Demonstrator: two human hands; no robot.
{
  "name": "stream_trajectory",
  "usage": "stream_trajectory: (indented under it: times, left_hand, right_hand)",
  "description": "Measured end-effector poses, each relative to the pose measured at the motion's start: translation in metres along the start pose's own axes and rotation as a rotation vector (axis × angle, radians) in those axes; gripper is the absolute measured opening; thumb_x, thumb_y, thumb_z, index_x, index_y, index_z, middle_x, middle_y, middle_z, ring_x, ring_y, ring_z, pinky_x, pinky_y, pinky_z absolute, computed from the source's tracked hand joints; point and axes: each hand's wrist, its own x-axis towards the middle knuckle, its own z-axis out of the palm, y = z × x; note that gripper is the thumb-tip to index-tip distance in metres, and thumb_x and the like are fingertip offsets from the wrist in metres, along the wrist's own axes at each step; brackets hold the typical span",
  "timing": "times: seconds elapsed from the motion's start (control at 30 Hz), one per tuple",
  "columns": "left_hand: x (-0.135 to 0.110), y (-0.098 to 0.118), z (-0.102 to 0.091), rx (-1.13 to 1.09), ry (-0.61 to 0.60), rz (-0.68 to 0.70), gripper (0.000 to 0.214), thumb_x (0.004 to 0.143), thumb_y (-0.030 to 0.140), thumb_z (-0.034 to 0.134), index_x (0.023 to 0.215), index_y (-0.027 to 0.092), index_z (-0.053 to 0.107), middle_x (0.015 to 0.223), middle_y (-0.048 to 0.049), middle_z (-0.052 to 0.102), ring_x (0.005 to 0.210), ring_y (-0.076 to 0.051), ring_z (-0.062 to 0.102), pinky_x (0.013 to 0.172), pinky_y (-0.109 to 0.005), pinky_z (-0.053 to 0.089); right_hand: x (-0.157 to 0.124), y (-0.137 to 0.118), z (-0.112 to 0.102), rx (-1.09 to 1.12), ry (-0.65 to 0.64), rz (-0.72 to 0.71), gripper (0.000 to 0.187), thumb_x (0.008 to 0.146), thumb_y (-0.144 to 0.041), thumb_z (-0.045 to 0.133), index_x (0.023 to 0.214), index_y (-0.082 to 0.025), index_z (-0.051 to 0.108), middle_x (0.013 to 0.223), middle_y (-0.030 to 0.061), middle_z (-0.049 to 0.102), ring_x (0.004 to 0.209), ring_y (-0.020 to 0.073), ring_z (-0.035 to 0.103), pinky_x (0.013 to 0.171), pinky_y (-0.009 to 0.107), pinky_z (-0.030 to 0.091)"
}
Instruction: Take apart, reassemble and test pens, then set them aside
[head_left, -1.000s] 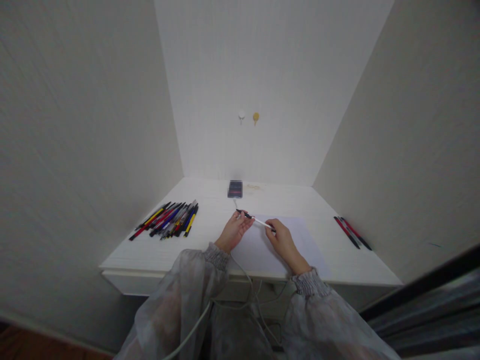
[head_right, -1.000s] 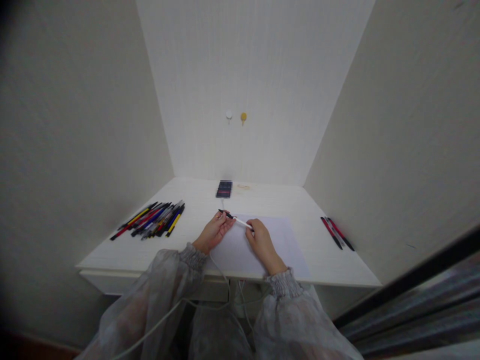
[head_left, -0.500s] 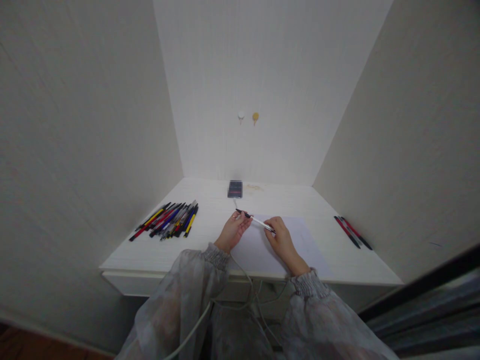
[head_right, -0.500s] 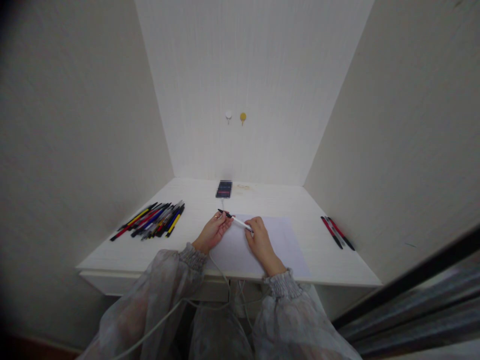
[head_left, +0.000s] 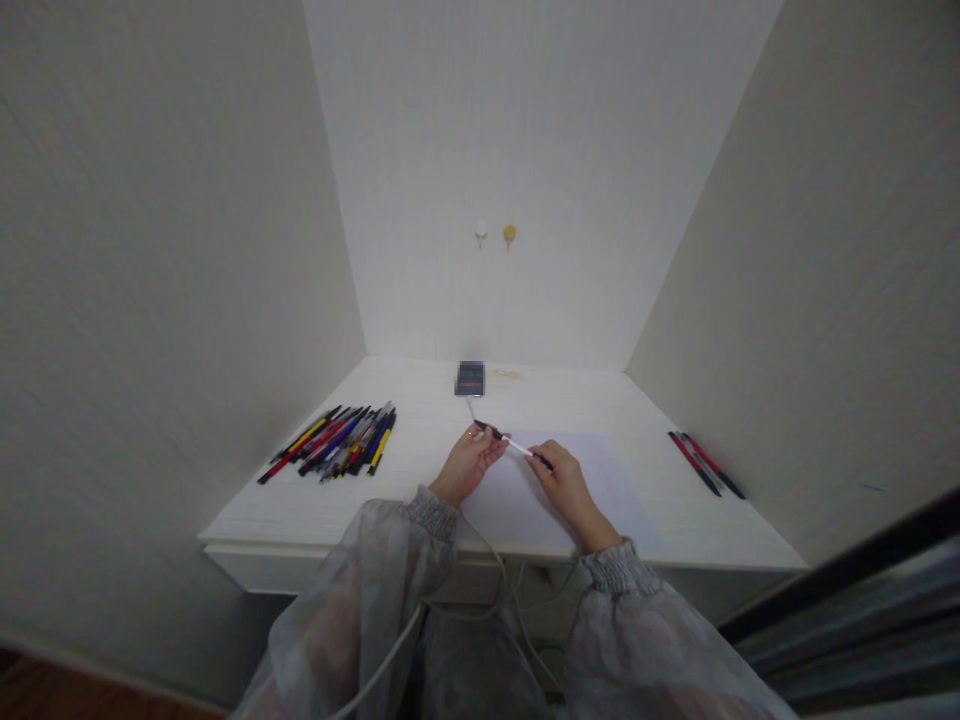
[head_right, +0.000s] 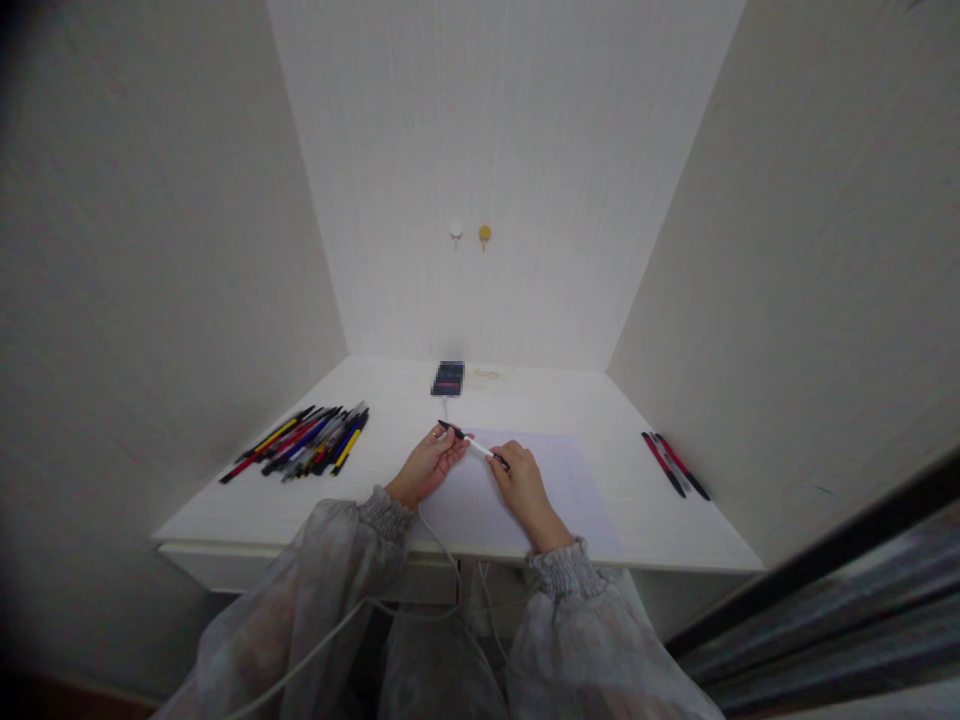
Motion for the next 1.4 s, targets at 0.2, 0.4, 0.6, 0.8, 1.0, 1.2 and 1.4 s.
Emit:
stream_trajectory:
  times: [0.2,0.4,0.6,0.8,1.0,1.2,1.4]
  left_hand:
    - [-0.0009,0.0004,-0.0006,-0.005,-0.012,-0.01,0.01,0.076,0.019,0.055,0.08,0.016,0.047,0.083,-0.0062,0.063,0.069,-0.008,0.061,0.073,-0.021,0.048]
    - [-0.0012,0.0001,-0.0007,-0.016,-0.026,-0.022,0.008,0.076,0.016,0.054,0.081,0.015,0.049,0.083,-0.0073,0.063,0.066,-0.009,0.06,0.071,-0.022,0.048]
    - [0.0004,0.0004,-0.0007,-0.03,-0.024,0.004,0.006,0.077,0.018,0.053,0.081,0.016,0.049,0.082,-0.0058,0.062,0.071,-0.01,0.061,0.075,-0.024,0.048]
    - [0.0016,0.0019,-0.0015,-0.079,0.027,0.031,0.007,0.077,0.016,0.053,0.081,0.016,0.047,0.083,-0.005,0.06,0.073,-0.009,0.061,0.074,-0.021,0.048]
    - [0.0001,0.0026,-0.0001,-0.067,0.013,0.01,0.005,0.077,0.014,0.052,0.081,0.016,0.048,0.085,-0.0053,0.06,0.074,-0.009,0.06,0.074,-0.02,0.047]
    - [0.0001,0.004,0.001,-0.085,0.04,0.01,0.004,0.078,0.013,0.051,0.08,0.016,0.049,0.085,-0.0055,0.06,0.077,-0.009,0.06,0.075,-0.02,0.047]
    - [0.0015,0.0036,0.0015,-0.128,0.068,0.044,0.005,0.077,0.011,0.052,0.077,0.015,0.049,0.081,-0.0033,0.058,0.085,-0.011,0.06,0.083,-0.024,0.045]
  right_hand:
    - [0.0009,0.0008,0.0012,0.044,-0.031,0.039,0.021,0.08,-0.031,0.046,0.079,-0.018,0.062,0.072,0.0048,0.06,0.069,0.0158,0.054,0.064,0.027,0.04]
    - [0.0025,-0.0037,-0.0003,0.341,-0.116,0.277,0.029,0.078,-0.036,0.044,0.073,-0.016,0.064,0.05,-0.0009,0.053,0.047,0.0113,0.046,0.045,0.021,0.034]
    - [0.0052,-0.0025,0.0024,0.48,-0.097,0.363,0.029,0.073,-0.038,0.048,0.083,-0.015,0.062,0.051,-0.0026,0.05,0.046,0.01,0.043,0.044,0.021,0.035]
    - [0.0033,0.0044,0.0065,0.471,0.087,0.271,0.032,0.062,-0.031,0.062,0.09,-0.018,0.053,0.076,0.0016,0.059,0.072,0.0149,0.055,0.068,0.028,0.043]
    - [0.0021,0.0011,0.003,0.36,0.006,0.323,0.023,0.074,-0.037,0.049,0.069,-0.016,0.057,0.059,0.0009,0.056,0.055,0.0132,0.051,0.056,0.025,0.041]
    - [0.0023,-0.001,0.0061,0.388,-0.052,0.323,0.028,0.079,-0.04,0.043,0.072,-0.016,0.056,0.054,-0.0008,0.052,0.05,0.0118,0.049,0.053,0.024,0.04]
    - [0.0012,0.0063,0.0083,0.381,0.119,0.231,0.034,0.065,-0.03,0.061,0.095,-0.018,0.05,0.079,0.0033,0.058,0.071,0.0153,0.056,0.067,0.029,0.045]
